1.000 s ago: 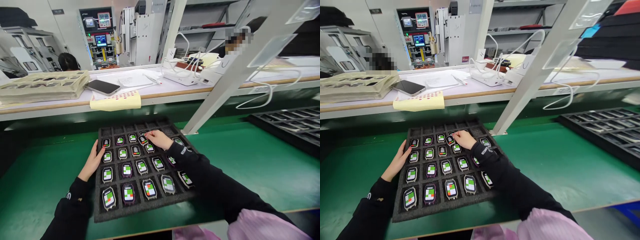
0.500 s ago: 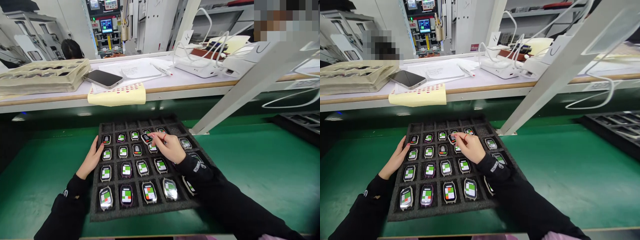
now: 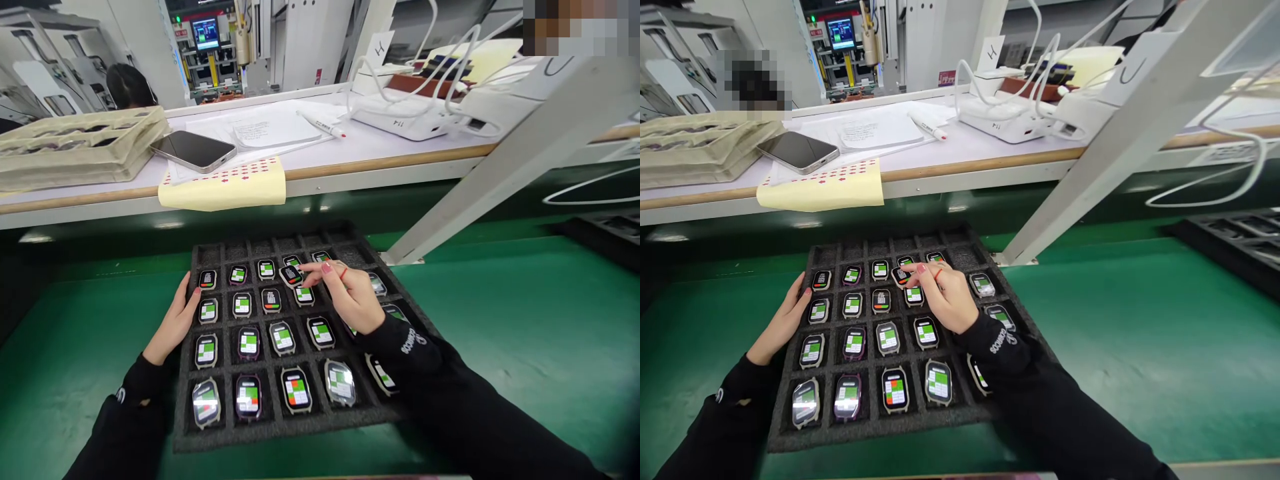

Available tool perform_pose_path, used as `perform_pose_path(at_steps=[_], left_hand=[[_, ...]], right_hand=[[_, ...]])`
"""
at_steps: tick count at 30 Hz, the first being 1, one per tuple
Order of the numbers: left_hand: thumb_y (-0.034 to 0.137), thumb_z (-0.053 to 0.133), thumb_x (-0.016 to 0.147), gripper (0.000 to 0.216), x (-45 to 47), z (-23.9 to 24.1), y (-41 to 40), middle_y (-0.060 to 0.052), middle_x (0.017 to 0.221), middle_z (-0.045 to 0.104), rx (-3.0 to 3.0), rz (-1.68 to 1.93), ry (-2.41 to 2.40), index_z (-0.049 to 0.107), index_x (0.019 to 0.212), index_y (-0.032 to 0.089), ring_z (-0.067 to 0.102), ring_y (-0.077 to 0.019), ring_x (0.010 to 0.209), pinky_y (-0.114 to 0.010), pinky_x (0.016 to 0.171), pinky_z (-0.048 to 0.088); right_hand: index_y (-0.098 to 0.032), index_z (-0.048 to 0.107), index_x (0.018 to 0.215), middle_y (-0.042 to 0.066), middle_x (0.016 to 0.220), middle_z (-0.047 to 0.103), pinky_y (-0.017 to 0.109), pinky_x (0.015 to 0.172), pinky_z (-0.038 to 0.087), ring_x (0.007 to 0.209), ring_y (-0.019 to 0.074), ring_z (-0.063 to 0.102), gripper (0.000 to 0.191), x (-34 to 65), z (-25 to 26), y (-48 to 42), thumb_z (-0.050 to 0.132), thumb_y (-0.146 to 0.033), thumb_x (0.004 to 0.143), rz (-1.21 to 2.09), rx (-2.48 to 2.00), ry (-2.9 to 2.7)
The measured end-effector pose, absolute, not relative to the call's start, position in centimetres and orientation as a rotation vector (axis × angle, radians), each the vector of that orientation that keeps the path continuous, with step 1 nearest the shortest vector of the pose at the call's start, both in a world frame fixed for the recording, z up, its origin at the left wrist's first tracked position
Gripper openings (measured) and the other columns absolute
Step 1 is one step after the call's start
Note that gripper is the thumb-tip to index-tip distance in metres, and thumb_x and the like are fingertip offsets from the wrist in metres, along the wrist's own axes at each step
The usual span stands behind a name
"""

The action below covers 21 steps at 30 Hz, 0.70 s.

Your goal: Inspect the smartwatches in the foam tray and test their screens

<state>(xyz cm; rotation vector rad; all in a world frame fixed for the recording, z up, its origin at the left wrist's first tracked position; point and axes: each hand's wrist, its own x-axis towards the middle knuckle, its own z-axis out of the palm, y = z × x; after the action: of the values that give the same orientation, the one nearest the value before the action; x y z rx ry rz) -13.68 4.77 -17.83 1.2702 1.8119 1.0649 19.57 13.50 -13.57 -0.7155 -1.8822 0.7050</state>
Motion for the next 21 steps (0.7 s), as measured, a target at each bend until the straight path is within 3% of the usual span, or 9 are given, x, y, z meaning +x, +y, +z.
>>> perform_pose_path(at_steps=[15, 21], left_hand=[[0.060, 0.048, 0.097, 0.070, -13.89, -18.11, 4.72, -0.003, 0.164, 0.031, 1.297, 1.089, 1.787, 0.030, 0.156, 0.027, 0.028, -0.0222, 0.151, -0.039, 0.127, 0.020], [0.061, 0.047, 0.097, 0.070, -13.94, -18.05, 4.81, -0.003, 0.164, 0.031, 1.291, 1.091, 1.775, 0.029, 0.156, 0.028, 0.027, -0.0230, 0.152, -0.041, 0.127, 0.020]], right_hand=[[-0.020, 0.070, 0.078, 0.004, 0.098, 0.075, 0.036, 0.089, 0.043, 0.086, 0.0223, 0.069, 0.057, 19.21, -14.00, 13.30, 0.035, -0.046, 0.116, 0.692, -0.650, -1.960], [-0.017, 0.074, 0.093, 0.008, 0.110, 0.074, 0.040, 0.092, 0.042, 0.090, 0.0234, 0.067, 0.052, 19.15, -14.52, 13.39, 0.033, -0.038, 0.116, 0.644, -0.541, -2.161]])
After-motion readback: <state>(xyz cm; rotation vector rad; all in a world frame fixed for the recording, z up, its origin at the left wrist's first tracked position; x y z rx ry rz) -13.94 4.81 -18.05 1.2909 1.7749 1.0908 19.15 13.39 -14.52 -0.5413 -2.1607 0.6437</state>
